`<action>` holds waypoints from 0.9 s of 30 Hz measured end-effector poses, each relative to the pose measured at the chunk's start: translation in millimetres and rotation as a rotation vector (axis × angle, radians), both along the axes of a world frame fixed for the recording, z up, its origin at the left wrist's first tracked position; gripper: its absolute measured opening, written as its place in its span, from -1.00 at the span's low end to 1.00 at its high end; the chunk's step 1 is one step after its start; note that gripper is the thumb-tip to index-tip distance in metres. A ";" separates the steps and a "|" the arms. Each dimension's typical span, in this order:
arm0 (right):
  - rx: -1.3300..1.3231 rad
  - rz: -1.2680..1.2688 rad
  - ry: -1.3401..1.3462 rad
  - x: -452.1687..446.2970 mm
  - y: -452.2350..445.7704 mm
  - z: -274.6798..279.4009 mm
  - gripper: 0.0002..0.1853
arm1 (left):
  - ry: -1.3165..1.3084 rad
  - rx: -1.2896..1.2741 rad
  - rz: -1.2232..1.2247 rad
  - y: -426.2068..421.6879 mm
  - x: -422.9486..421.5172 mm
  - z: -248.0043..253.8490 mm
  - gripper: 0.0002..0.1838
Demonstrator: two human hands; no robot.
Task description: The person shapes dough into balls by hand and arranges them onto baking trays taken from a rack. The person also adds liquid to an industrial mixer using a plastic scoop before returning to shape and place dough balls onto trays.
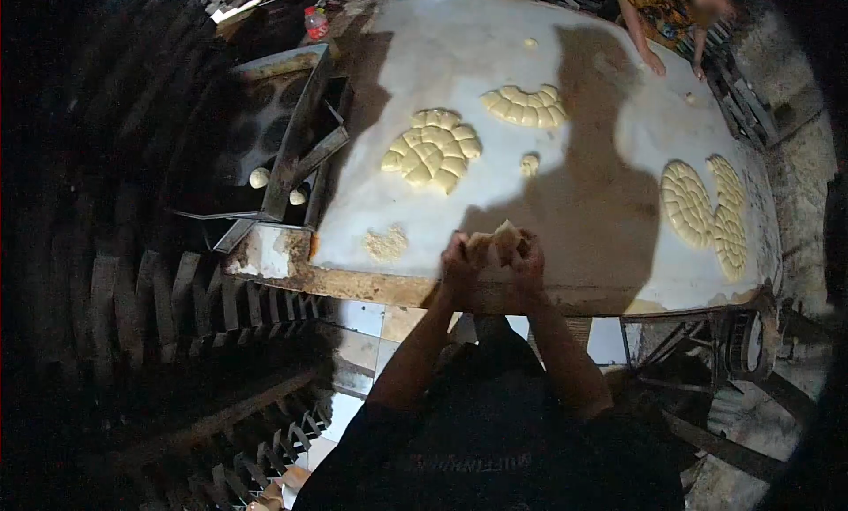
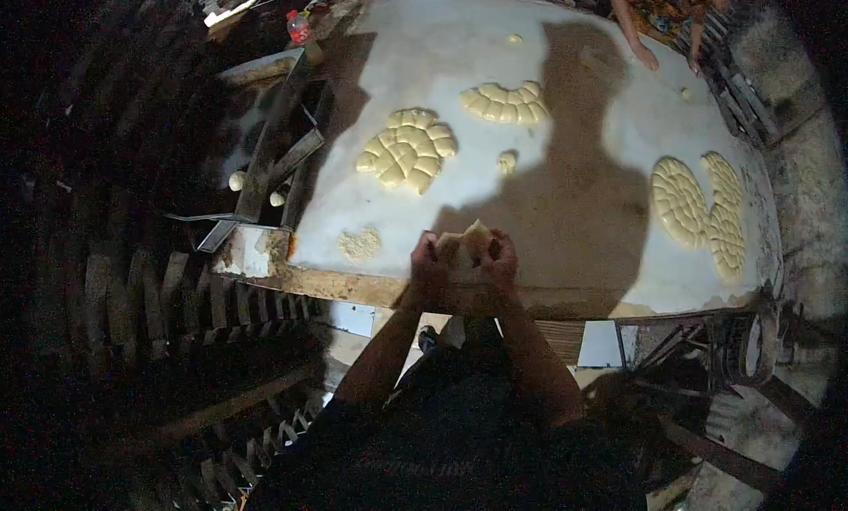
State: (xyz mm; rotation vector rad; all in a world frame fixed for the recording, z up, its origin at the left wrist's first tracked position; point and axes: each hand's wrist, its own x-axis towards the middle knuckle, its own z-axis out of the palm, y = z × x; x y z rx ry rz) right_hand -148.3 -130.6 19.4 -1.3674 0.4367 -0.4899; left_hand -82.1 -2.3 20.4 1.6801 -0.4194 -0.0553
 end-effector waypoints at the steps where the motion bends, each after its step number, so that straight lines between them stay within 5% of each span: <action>1: -0.007 -0.005 0.003 -6.0 -10.1 6.5 -0.71 | 0.061 -0.228 -0.019 -0.6 8.3 -29.1 -0.82; 3: 0.049 -0.232 0.109 -22.9 -39.2 23.1 -0.70 | 0.129 -0.455 -0.026 8.9 10.3 -29.8 -0.79; 5: -0.157 -0.271 0.164 -49.1 -87.2 12.6 -0.62 | 0.427 -0.060 0.007 25.8 6.5 25.9 -0.76; 6: -0.324 -0.336 0.128 -57.6 -100.9 4.7 -0.67 | 0.422 -0.061 0.012 30.4 3.9 5.7 -0.76; 7: -0.491 -0.402 0.084 -67.6 -115.8 -9.1 -0.71 | 0.087 -0.014 -0.059 34.4 -1.5 -31.4 -0.75; 8: -1.239 -0.368 0.168 -94.2 -142.0 -53.7 -0.69 | -0.253 0.035 -0.129 34.0 -0.5 -50.0 -0.73; 9: -1.985 -0.302 0.254 -110.7 -164.8 -91.2 -0.67 | -0.268 0.034 -0.125 34.0 5.5 -39.8 -0.73; 10: -1.986 -0.312 0.242 -107.2 -168.4 -64.6 -0.67 | -0.543 0.418 -0.314 34.7 10.2 -20.9 -0.70; 11: -1.740 0.023 0.462 -105.4 -162.7 -13.0 -0.66 | -0.807 0.813 -0.495 28.8 16.0 -5.3 -0.67; 12: -1.456 0.339 0.651 -95.3 -160.1 18.6 -0.65 | -0.816 0.819 -0.483 16.5 25.4 4.1 -0.67; 14: -1.548 0.249 0.478 -61.1 -179.0 8.4 -0.65 | -0.432 0.819 -0.261 -10.2 48.0 19.3 -0.67; 15: -1.624 0.158 0.320 -42.7 -184.8 2.1 -0.64 | -0.523 0.557 -0.141 -34.4 53.6 25.2 -0.71; 16: -1.614 0.152 0.312 -27.4 -182.6 -6.8 -0.64 | -0.531 0.568 -0.142 -59.5 54.7 22.6 -0.71; 18: -0.936 0.229 0.248 -6.4 -157.8 -19.7 -0.74 | -0.478 0.517 -0.187 -96.0 41.7 2.2 -0.75; 20: -1.283 0.342 0.178 -28.1 -121.8 -31.6 -0.74 | -0.871 0.664 -0.129 -85.0 6.7 -139.0 -0.77; 22: -1.416 0.491 0.157 -65.0 -114.0 7.6 -0.76 | -0.647 0.670 -0.570 -79.7 -23.2 -36.3 -0.80; 25: -1.243 0.567 0.049 -78.6 -183.8 -23.4 -0.74 | -0.883 0.578 -0.457 -21.8 -16.1 -45.3 -0.83; 27: -1.265 0.534 0.241 -44.3 -196.2 -10.9 -0.66 | -0.594 1.124 -0.748 -35.3 31.9 10.2 -0.80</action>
